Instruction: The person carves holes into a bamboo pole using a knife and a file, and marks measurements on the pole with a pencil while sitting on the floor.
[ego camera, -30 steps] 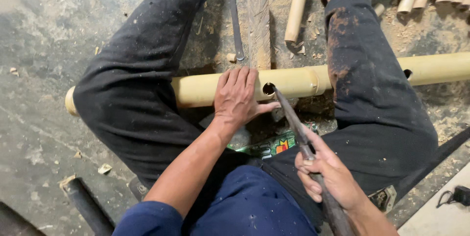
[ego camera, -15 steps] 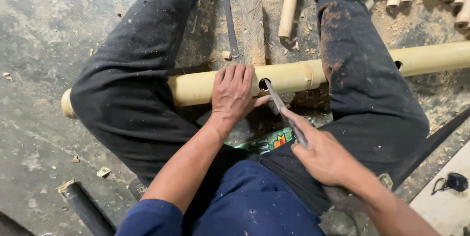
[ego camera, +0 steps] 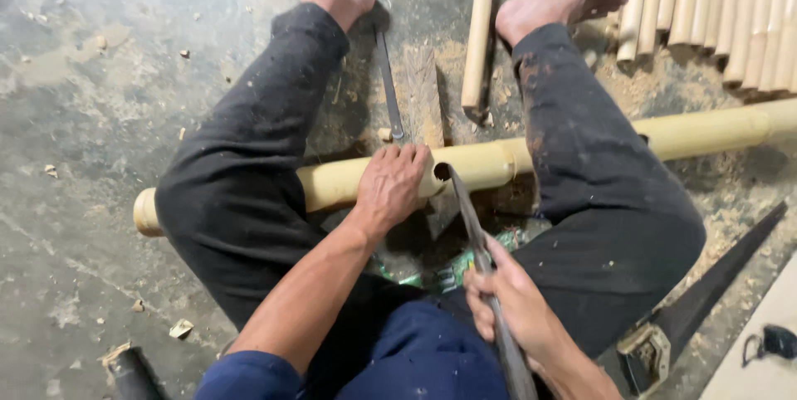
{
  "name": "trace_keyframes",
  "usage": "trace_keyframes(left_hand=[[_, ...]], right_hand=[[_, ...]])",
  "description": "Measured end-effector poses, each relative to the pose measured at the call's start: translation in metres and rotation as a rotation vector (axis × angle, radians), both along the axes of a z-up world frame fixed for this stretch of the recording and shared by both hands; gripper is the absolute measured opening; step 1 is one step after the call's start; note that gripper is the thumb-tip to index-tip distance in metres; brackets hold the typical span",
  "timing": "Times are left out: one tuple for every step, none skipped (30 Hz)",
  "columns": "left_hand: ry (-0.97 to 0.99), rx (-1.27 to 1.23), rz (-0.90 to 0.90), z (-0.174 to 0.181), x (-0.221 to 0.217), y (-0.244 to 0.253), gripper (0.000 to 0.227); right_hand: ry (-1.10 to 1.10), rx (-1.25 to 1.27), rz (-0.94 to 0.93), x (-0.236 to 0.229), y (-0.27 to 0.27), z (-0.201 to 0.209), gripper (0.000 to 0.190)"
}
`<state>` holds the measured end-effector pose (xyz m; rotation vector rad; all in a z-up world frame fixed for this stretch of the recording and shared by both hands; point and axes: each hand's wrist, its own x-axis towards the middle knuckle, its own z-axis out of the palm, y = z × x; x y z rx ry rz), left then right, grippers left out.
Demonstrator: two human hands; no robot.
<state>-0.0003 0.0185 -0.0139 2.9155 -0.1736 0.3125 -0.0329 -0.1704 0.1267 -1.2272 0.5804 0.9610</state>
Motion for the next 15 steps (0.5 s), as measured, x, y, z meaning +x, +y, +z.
trace_keyframes(left_hand=[[0.025,0.002,0.02,0.002,0.002,0.0,0.06],[0.067,-0.001,0.024,0.002,-0.002,-0.004,0.056],[0.059,0.006,0.019,0.004,-0.004,-0.004,0.056],[0.1,-0.001,0.015,0.006,-0.002,-0.003,0.066],[0.141,-0.009,0.01,0.009,0.0,-0.003,0.075],[0.113,0.009,0.004,0.014,0.003,-0.003,0.075],[0.199,-0.089,0.018,0.018,0.006,-0.004,0.079],[0.283,-0.187,0.031,0.022,0.008,-0.005,0.084],[0.254,-0.17,0.022,0.022,0.02,-0.007,0.084],[0.251,-0.32,0.066,0.021,0.027,-0.011,0.072],[0.246,-0.47,0.109,0.019,0.034,-0.014,0.06],[0.234,-0.46,0.104,0.016,0.046,-0.02,0.06],[0.194,-0.488,0.113,0.012,0.059,-0.027,0.055],[0.15,-0.518,0.114,0.008,0.077,-0.034,0.052],[0.134,-0.51,0.1,0.0,0.087,-0.038,0.052]], right_hand=[[-0.048,0.01,0.117,0.004,-0.011,0.002,0.068],[-0.08,0.013,0.219,0.001,-0.024,0.005,0.079],[-0.089,0.02,0.214,0.01,-0.032,0.016,0.079],[-0.222,-0.029,0.238,0.02,-0.039,0.026,0.078],[-0.354,-0.081,0.258,0.031,-0.047,0.037,0.076],[-0.384,-0.068,0.246,0.044,-0.056,0.039,0.076],[-0.515,-0.025,0.119,0.057,-0.064,0.041,0.045],[-0.645,0.021,-0.01,0.069,-0.074,0.043,0.015],[-0.674,0.035,-0.024,0.082,-0.076,0.047,0.015],[-0.751,0.123,-0.128,0.094,-0.08,0.051,0.037],[-0.825,0.218,-0.232,0.106,-0.083,0.054,0.06],[-0.837,0.228,-0.239,0.113,-0.088,0.044,0.06],[-0.81,0.271,-0.326,0.121,-0.093,0.033,0.061],[-0.79,0.312,-0.416,0.131,-0.099,0.023,0.061],[-0.808,0.32,-0.427,0.14,-0.103,0.009,0.061]])
